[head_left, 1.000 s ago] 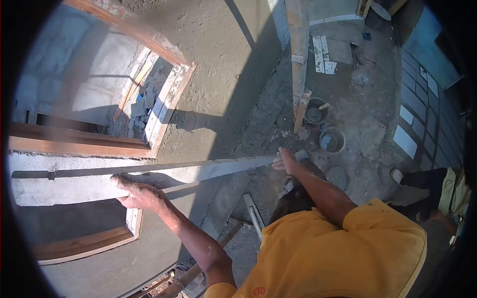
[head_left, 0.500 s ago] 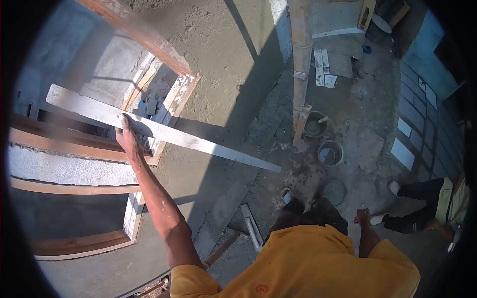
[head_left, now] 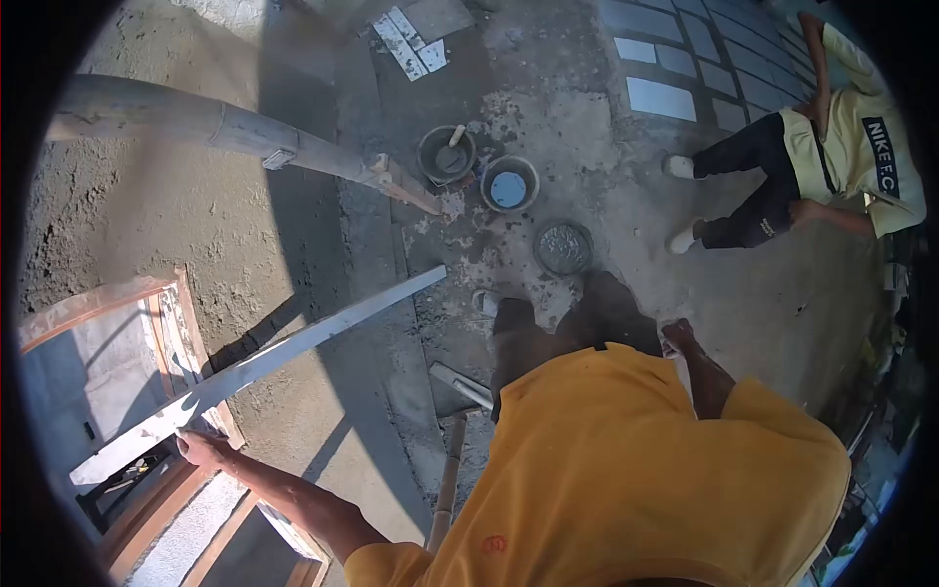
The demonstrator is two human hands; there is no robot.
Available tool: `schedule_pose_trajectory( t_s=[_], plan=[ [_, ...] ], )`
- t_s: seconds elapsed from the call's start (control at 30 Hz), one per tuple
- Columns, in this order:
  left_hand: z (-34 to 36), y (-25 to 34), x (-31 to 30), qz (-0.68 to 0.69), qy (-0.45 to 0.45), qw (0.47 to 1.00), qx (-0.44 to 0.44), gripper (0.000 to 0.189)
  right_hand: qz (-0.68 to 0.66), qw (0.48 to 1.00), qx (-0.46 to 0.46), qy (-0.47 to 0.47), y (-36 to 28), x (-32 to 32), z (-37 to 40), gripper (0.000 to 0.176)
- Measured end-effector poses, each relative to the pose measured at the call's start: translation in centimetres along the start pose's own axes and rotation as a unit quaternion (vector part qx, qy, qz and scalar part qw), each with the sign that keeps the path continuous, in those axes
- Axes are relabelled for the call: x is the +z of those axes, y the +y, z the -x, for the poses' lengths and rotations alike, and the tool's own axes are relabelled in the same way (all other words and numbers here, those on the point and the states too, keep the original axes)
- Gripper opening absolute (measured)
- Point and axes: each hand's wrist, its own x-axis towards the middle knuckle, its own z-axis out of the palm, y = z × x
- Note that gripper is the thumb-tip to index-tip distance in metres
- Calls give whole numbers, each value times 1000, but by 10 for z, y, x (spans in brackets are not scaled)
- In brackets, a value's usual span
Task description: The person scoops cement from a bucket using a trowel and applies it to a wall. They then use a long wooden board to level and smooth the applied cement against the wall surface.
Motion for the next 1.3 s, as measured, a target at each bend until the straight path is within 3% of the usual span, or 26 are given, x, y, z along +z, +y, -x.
schedule_pose_trajectory(
  t_s=[0.03,0.07,0.1,0.13,0.17,0.2,0.23,0.27,0.33,0.43,0.5,0.57,0.6,0.67,0.73,0.8,0.83,0.87,0.9,0.93,1.07,1.13,1.3],
  plan=[
    [41,-19,15,81,-21,996,22,52,-24,1000,10,10,-9,-10,0,20],
    [92,-34,37,269,-75,951,-132,48,-49,998,18,18,-18,-21,-7,20],
    [197,7,47,236,-153,941,-190,47,164,977,-132,25,-17,-33,-32,19],
    [273,18,67,222,-227,896,-310,48,366,889,-274,31,-4,-46,-79,19],
    [349,25,83,147,-336,849,-381,52,543,739,-397,34,8,-62,-121,19],
    [425,41,97,59,-389,800,-453,53,357,861,-361,13,12,-80,-150,21],
    [499,43,111,17,-440,759,-479,52,204,932,-299,-9,0,-100,-165,22],
    [571,67,120,1,-470,728,-499,50,34,970,-239,-11,-13,-121,-179,24],
    [695,128,126,54,-515,683,-515,43,-191,977,-94,-24,-81,-181,-171,30],
    [801,224,151,54,-589,633,-500,41,-345,916,-19,-203,-81,-252,-302,19],
    [841,263,158,28,-620,626,-472,42,-342,910,-73,-223,-85,-280,-337,17],
    [854,291,169,5,-623,643,-445,40,-310,934,-63,-165,-98,-305,-327,17],
    [857,308,172,-12,-604,661,-446,38,-269,958,-34,-93,-120,-318,-311,18],
    [865,338,168,2,-552,685,-476,36,-364,907,6,-213,-143,-337,-316,21],
    [872,342,155,9,-512,700,-498,37,-253,962,-36,-96,-215,-325,-262,20],
    [887,335,130,-4,-498,695,-519,37,-202,968,-92,-114,-246,-307,-274,21],
    [897,330,118,-27,-483,687,-543,36,-375,843,-14,-384,-251,-296,-329,22],
    [908,327,107,-50,-469,675,-568,35,-418,673,136,-595,-255,-286,-385,25],
    [920,322,97,-54,-453,673,-582,35,-290,862,-65,-411,-305,-278,-347,28],
    [934,319,81,-62,-437,668,-600,35,-38,976,-153,-149,-361,-272,-300,30],
    [991,300,74,-90,-389,624,-672,32,77,946,-283,-140,-528,-273,-249,30],
    [1023,250,110,-82,-580,660,-471,29,78,941,-303,-132,-603,-281,-249,30],
    [977,313,285,17,-341,623,-704,29,89,946,-296,-100,-765,-272,-245,30]
  ],
)
